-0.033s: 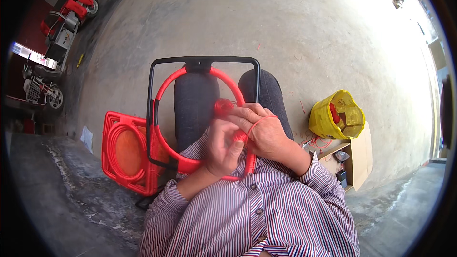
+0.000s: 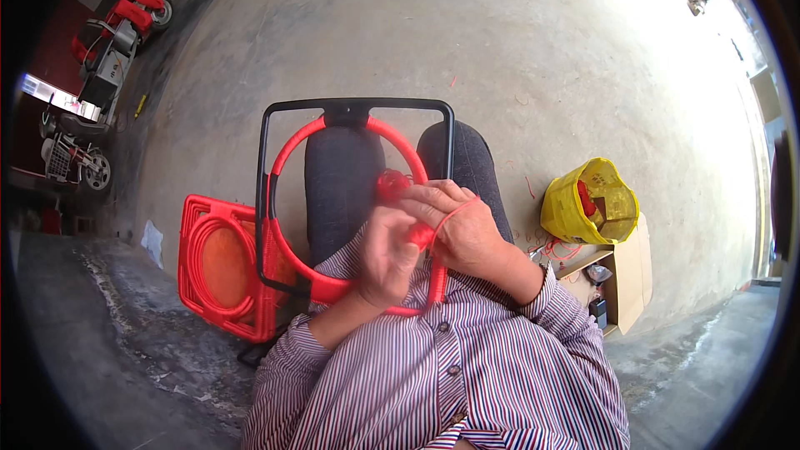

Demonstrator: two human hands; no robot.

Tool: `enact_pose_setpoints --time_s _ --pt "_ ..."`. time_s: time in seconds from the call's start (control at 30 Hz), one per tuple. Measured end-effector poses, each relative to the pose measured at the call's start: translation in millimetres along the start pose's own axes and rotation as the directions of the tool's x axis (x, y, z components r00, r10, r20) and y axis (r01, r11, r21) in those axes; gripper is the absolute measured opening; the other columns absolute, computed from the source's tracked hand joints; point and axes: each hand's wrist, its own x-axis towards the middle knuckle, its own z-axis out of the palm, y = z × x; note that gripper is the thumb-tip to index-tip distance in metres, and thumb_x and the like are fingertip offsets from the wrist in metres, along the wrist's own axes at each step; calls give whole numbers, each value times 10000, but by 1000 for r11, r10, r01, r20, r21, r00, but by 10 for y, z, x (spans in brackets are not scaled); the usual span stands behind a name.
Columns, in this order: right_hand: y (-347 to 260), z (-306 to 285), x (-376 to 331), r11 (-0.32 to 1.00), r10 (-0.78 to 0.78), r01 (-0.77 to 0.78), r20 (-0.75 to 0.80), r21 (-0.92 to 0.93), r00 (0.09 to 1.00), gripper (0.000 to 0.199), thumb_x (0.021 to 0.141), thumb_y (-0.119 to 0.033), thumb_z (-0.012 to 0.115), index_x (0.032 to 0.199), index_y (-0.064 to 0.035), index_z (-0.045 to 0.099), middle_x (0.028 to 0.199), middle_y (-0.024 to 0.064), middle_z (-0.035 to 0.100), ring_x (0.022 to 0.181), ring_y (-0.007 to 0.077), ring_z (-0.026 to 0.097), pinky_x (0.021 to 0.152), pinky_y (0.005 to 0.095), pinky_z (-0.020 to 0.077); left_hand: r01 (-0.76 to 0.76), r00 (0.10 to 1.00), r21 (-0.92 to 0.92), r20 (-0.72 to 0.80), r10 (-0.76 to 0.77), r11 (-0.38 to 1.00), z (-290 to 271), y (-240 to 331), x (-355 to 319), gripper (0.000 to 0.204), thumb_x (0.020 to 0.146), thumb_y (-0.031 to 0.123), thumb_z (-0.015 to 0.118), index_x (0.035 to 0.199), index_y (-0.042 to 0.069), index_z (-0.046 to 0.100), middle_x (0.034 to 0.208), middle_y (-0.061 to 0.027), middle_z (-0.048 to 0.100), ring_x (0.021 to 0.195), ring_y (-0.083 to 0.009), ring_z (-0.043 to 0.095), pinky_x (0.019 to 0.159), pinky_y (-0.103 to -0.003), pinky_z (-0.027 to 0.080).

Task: Wrapping a red cord tightly around the red plastic section of a frame component.

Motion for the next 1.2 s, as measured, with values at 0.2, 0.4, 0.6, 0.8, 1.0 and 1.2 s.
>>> enact_pose_setpoints --time_s 0.2,0.4,0.6,0.8,1.0,1.2 --pt "207 -502 -223 678 480 -246 -164 693 862 177 744 -112 672 876 5 649 828 112 658 776 181 651 723 313 508 202 944 -387 -169 -285 900 3 -77 70 338 968 319 520 1131 29 458 785 -23 459 583 -71 387 523 -210 345" --pt "684 -830 -726 740 553 -661 448 122 702 172 750 -140 654 814 20 639 687 83 640 688 129 632 645 291 494 393 843 -543 -110 -526 742 -37 -115 239 359 996 286 434 1247 30 432 774 -27 472 548 -58 373 470 -183 315" --pt "909 -635 -1150 -187 691 -267 320 945 649 153 782 -121 633 866 6 623 780 0 595 688 58 525 651 249 469 523 810 -489 30 -586 699 -8 -195 302 512 1002 341 370 1413 41 319 836 -57 540 663 -104 480 576 -239 403" --pt "1095 -583 -1460 304 783 -827 371 472 499 240 716 -133 652 921 -11 674 844 59 671 741 132 619 715 261 498 588 757 -586 156 -635 557 20 -78 385 581 984 400 387 1434 44 297 1030 -103 588 896 -166 570 771 -300 462" --pt "1600 -1017 -1993 201 959 235 -240 951 151 380 822 -132 577 1180 -23 511 844 118 629 784 225 641 734 407 554 569 792 -657 277 -544 495 -2 -152 402 500 906 258 424 1331 -6 407 1128 -135 591 1046 -225 591 930 -371 470" --pt "1282 -670 -1455 96 857 -168 4 981 515 320 798 -120 621 1094 -11 572 824 -9 556 722 88 587 663 273 510 564 804 -693 338 -490 449 41 -193 382 433 879 171 431 1267 -18 454 1097 -137 617 908 -215 639 754 -335 528"
